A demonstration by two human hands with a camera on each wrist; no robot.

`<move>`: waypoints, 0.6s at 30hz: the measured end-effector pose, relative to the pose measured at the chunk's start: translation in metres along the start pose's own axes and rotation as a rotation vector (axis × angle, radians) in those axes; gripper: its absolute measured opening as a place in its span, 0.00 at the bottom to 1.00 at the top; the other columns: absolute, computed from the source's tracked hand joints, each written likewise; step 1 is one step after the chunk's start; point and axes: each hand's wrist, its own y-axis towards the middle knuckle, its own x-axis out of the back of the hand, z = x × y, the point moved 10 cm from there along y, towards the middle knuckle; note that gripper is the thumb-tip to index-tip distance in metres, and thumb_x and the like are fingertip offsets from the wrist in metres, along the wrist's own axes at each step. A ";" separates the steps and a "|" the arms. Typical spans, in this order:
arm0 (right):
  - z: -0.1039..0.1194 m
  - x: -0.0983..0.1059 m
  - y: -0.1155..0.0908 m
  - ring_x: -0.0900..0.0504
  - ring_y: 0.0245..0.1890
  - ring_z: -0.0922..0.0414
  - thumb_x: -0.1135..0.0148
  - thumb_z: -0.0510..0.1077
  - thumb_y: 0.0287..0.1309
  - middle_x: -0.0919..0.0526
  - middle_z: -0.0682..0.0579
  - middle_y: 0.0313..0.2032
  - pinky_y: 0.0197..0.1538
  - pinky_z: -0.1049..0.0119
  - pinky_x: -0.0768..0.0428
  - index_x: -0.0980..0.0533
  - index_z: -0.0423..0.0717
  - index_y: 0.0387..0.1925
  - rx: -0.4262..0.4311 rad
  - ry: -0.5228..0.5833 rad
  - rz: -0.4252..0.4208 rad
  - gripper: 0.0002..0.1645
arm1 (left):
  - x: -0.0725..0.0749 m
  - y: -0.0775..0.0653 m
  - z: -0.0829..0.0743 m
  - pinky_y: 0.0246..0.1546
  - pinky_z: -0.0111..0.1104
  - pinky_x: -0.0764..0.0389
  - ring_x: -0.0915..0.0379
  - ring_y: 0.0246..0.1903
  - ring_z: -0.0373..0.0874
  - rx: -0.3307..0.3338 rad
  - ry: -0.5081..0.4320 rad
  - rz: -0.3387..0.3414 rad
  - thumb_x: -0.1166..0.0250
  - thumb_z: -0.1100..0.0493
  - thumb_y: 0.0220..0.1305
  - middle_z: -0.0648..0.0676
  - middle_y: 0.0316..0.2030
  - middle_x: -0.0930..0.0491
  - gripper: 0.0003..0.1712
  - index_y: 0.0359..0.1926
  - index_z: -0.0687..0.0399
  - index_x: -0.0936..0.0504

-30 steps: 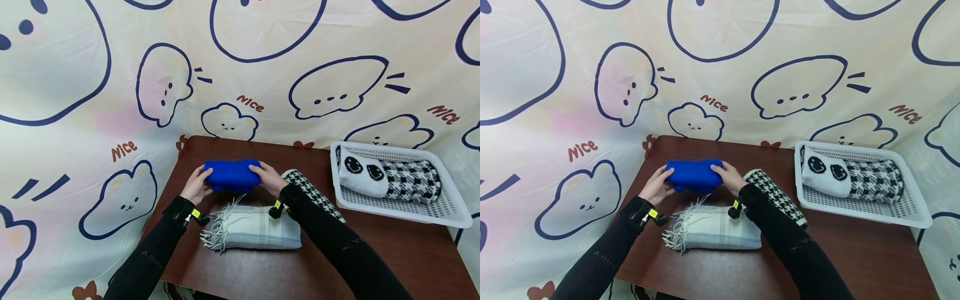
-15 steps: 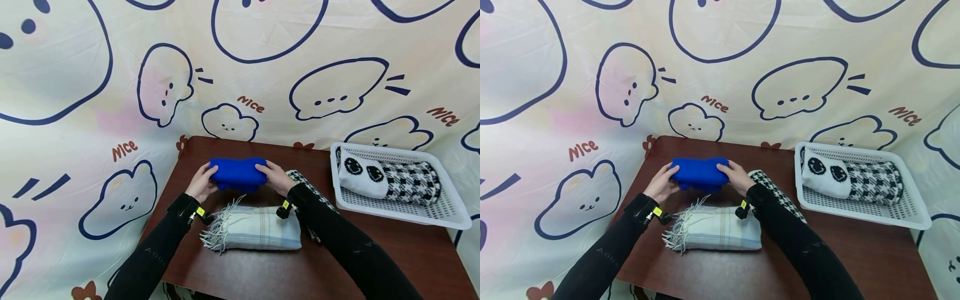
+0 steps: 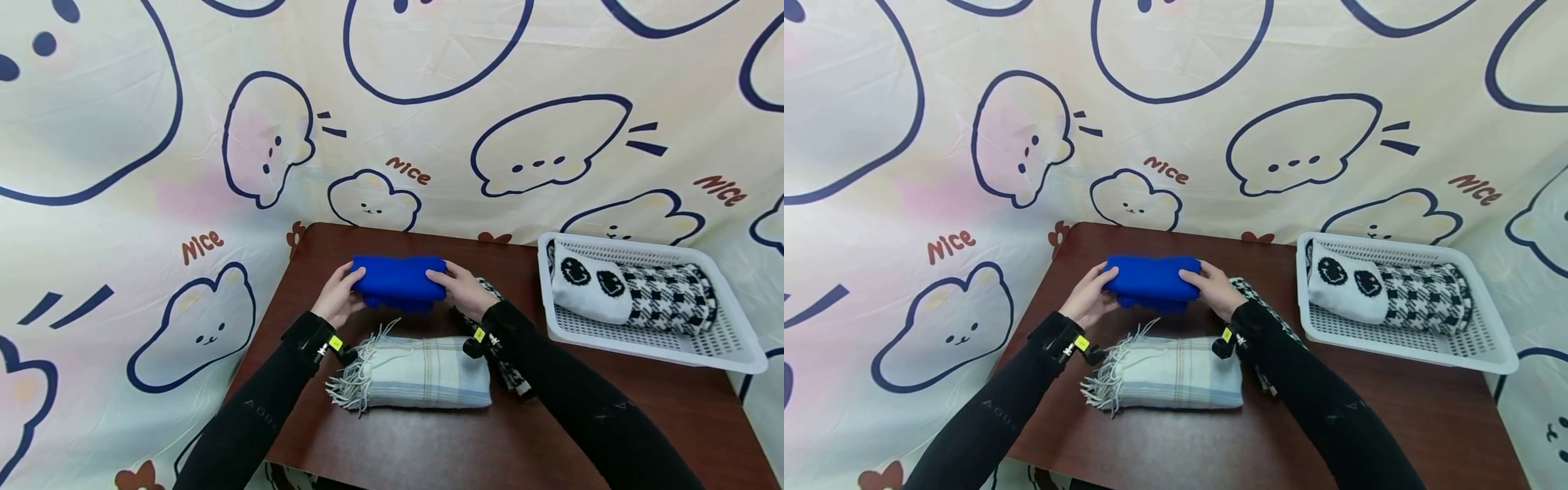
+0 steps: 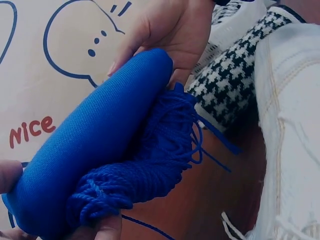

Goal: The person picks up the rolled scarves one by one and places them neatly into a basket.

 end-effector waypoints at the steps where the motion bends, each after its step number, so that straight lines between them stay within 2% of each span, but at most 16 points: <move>1: 0.001 0.001 -0.001 0.38 0.79 0.33 0.46 0.56 0.83 0.45 0.36 0.82 0.79 0.36 0.36 0.53 0.43 0.86 0.005 -0.004 0.000 0.45 | -0.002 0.000 0.000 0.75 0.63 0.34 0.41 0.76 0.70 0.000 -0.002 0.006 0.41 0.52 0.84 0.67 0.81 0.46 0.39 0.85 0.48 0.48; 12: 0.003 0.019 -0.012 0.38 0.79 0.34 0.45 0.55 0.83 0.46 0.36 0.82 0.80 0.38 0.38 0.55 0.42 0.86 0.027 0.020 -0.001 0.46 | -0.022 0.001 0.001 0.74 0.62 0.32 0.38 0.75 0.69 0.004 -0.002 0.023 0.39 0.53 0.83 0.66 0.80 0.43 0.37 0.84 0.48 0.44; 18: 0.005 0.028 -0.019 0.37 0.78 0.34 0.46 0.56 0.83 0.45 0.35 0.82 0.80 0.38 0.37 0.55 0.41 0.86 0.037 0.001 -0.016 0.47 | -0.033 0.003 0.001 0.74 0.62 0.32 0.39 0.75 0.69 0.010 0.007 0.035 0.39 0.52 0.82 0.66 0.81 0.43 0.39 0.85 0.47 0.45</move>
